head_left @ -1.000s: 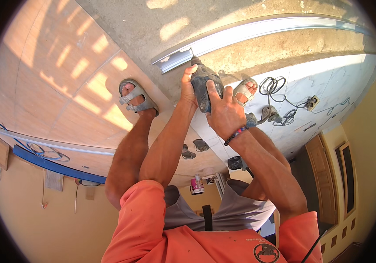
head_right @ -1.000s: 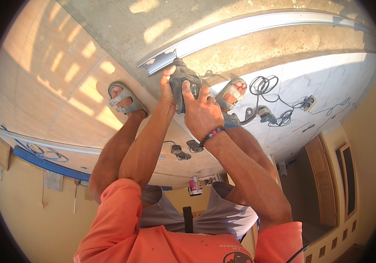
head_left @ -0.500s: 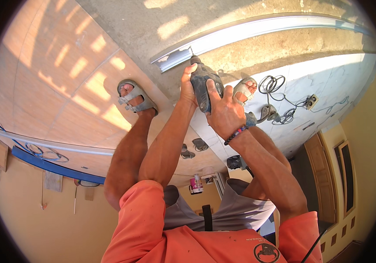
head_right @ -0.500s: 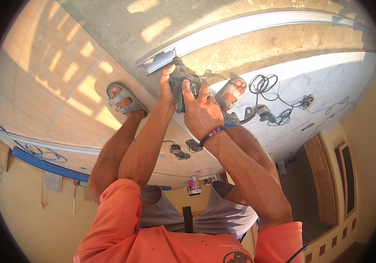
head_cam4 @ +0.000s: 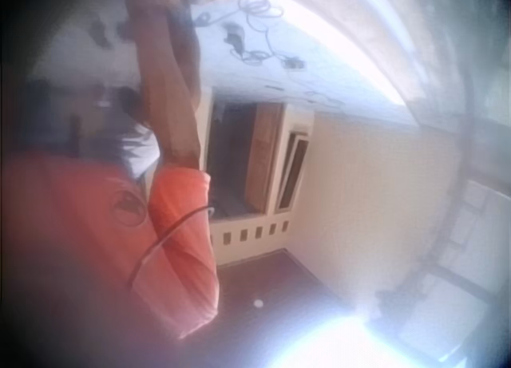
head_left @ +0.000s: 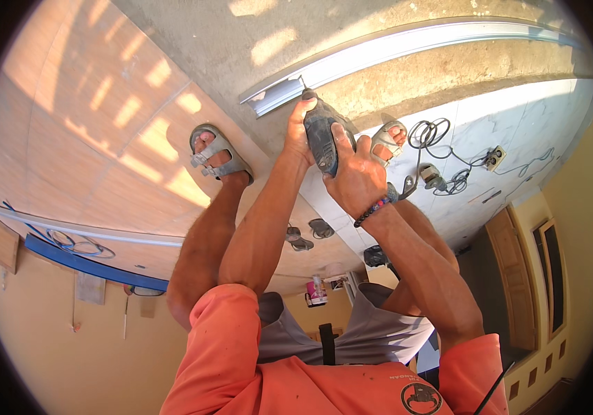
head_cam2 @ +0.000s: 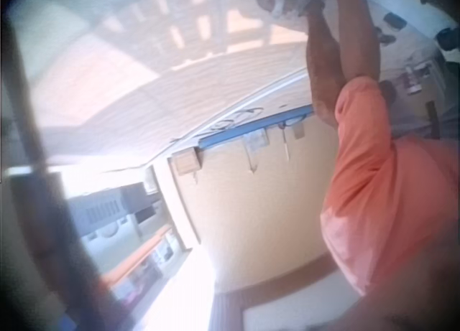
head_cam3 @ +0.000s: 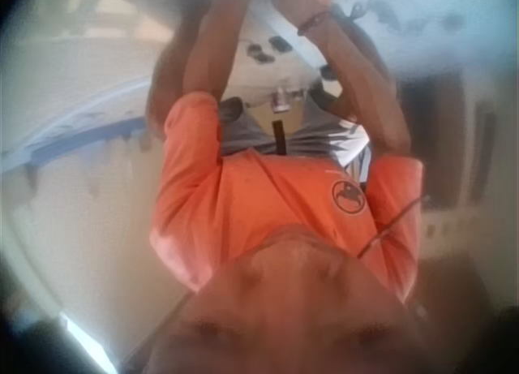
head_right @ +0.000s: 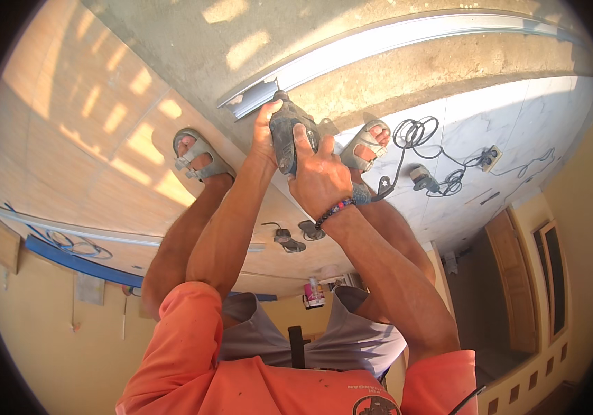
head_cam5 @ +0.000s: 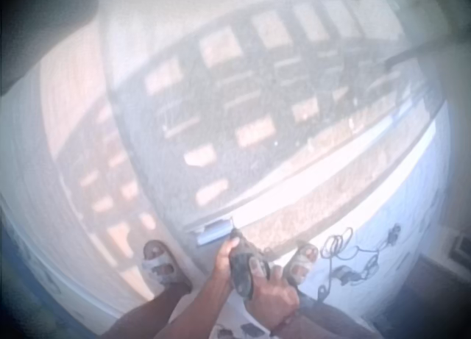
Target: The person marks a metal profile on a tiled floor, then picks up a power drill and changes the drill bit. They plug in the drill and proceed to drill holes into the metal profile at marked intervals.
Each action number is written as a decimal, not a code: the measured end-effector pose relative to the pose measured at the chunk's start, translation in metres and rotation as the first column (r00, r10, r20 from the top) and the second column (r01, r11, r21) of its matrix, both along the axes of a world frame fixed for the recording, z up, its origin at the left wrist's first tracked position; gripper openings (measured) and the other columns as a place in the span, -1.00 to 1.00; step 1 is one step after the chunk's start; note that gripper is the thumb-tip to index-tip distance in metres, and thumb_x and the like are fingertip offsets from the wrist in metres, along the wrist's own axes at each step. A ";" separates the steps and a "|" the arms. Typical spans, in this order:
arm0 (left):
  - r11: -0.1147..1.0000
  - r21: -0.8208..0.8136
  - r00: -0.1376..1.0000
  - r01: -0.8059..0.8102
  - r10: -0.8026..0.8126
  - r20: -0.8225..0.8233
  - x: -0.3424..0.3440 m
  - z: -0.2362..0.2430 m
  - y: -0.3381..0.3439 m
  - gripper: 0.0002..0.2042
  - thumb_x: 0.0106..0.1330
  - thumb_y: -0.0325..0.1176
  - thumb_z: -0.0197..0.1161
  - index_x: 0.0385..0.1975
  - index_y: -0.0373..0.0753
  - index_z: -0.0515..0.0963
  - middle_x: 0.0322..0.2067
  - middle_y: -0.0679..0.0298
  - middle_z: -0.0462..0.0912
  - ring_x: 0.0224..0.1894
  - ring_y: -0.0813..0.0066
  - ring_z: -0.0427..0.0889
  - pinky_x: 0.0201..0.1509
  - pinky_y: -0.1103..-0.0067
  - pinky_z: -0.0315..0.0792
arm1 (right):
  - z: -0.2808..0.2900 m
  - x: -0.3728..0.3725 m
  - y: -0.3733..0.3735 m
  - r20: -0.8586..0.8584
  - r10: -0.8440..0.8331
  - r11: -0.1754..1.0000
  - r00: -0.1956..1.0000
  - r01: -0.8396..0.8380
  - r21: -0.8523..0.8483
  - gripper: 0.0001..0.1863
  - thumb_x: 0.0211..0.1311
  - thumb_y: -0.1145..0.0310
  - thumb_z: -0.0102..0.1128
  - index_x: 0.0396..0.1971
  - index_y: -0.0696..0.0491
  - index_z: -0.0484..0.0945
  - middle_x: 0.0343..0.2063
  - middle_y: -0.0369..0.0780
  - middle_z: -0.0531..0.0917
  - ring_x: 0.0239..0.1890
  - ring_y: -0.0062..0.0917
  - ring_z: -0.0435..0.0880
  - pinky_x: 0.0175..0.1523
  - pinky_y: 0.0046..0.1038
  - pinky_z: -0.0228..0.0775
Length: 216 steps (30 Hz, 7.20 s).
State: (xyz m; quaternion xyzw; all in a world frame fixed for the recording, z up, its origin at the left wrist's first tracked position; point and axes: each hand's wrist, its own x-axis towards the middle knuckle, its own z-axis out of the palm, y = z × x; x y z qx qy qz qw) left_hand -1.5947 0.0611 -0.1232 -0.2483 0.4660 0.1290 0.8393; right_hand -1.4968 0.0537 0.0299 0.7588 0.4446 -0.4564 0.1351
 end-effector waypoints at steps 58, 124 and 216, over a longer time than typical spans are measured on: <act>0.998 -0.061 0.997 -0.006 0.001 -0.079 0.007 0.021 0.007 -0.56 0.12 0.04 0.22 -0.28 -0.26 0.52 -0.37 0.06 0.63 -0.35 0.19 0.65 -0.19 0.32 0.58 | 0.003 0.004 -0.005 -0.012 0.027 1.000 1.000 -0.027 -0.014 -0.25 0.00 0.42 0.25 0.28 0.00 0.25 -0.20 0.06 0.41 -0.34 -0.06 0.65 -0.23 -0.17 0.58; 0.337 0.152 0.303 0.929 -0.458 -0.836 -0.098 0.573 -0.023 -0.65 0.38 -0.20 0.10 0.03 -0.28 0.38 -0.16 0.09 0.65 -0.45 0.36 0.67 -0.50 0.61 0.41 | 0.471 0.236 -0.393 -0.165 -0.839 0.287 0.518 0.680 0.674 -0.21 -0.28 0.44 0.30 0.17 0.07 0.41 -0.14 -0.03 0.57 -0.08 -0.14 0.61 0.02 -0.23 0.47; 0.267 0.551 0.583 0.791 -0.603 -0.545 -0.057 0.206 -0.051 -0.51 0.27 -0.13 0.20 0.08 -0.37 0.43 -0.08 -0.04 0.63 0.01 0.12 0.62 0.07 0.37 0.45 | 0.177 0.046 -0.018 0.048 -0.043 0.971 0.998 0.030 0.239 -0.18 -0.24 0.37 0.29 0.23 -0.12 0.36 -0.24 0.01 0.50 -0.23 0.03 0.60 -0.10 -0.10 0.50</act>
